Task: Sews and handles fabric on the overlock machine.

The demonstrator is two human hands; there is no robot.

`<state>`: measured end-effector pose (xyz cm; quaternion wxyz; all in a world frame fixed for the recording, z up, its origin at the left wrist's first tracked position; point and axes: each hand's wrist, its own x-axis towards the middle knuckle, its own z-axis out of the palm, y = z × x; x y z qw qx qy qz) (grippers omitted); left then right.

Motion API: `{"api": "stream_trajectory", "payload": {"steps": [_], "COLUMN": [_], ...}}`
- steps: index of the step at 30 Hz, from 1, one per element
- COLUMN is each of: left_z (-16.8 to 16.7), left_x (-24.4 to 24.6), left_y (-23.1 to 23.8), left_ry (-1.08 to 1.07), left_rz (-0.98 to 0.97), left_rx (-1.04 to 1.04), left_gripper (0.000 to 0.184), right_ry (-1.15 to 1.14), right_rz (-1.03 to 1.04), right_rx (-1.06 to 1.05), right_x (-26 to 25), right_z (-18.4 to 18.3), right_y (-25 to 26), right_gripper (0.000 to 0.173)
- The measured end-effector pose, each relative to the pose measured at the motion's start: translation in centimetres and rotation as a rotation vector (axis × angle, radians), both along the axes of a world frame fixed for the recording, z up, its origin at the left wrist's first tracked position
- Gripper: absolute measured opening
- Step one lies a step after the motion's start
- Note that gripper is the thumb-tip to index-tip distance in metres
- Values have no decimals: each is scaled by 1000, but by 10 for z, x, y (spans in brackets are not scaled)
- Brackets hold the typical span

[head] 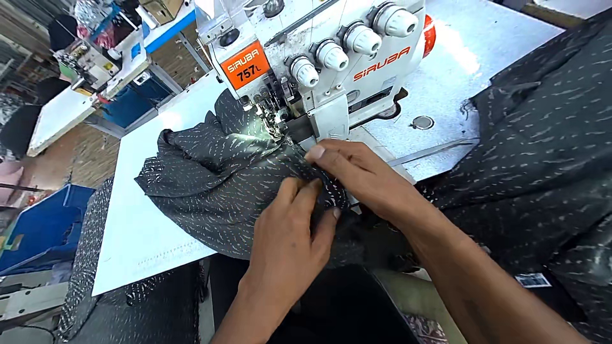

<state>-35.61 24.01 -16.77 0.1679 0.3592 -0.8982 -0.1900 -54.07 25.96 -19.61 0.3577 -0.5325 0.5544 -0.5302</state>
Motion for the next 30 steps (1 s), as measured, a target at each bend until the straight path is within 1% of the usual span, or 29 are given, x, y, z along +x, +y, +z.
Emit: {"api": "stream_trajectory", "payload": {"steps": [1,2,3,4,6,8,10,14,16,18,22,26,30], "left_z": [1,4,8,14,24,29,26,16,16,14,9,8,4], "left_x": [6,12,16,19,19,14,9,4,4,2,-3,0,4], "left_y": [-1,-5,-10,-18,-36,-53,-67,-88,-90,-93,-94,-97,-102], "left_ry": [21,76,145,211,297,291,242,220,216,214,230,202,234], "left_rz": [-38,-59,-53,-32,33,75,62,54,51,53,53,22,-64], "left_rx": [50,78,64,20,-96,-191,-238,-259,-253,-292,-383,-396,-456], "left_gripper": [37,31,24,19,17,17,15,10,10,10,11,10,9], "right_ry": [38,64,83,87,37,-82,-185,-257,-222,-141,-27,-56,-146], "right_rz": [-4,6,16,15,-6,-3,-8,-55,-76,-93,-89,-185,-224], "right_rx": [-1,6,12,12,-3,9,22,-49,-59,-67,-88,-94,-59], "right_x": [0,0,0,1,5,9,13,14,14,14,13,12,18], "right_z": [-2,-4,-6,-7,-4,0,-1,-7,-8,-8,-14,-13,-12], "right_y": [-2,-4,-6,-7,-7,-6,-3,1,2,2,3,5,4], "right_gripper": [35,28,24,20,13,17,22,17,13,9,13,10,14]}}
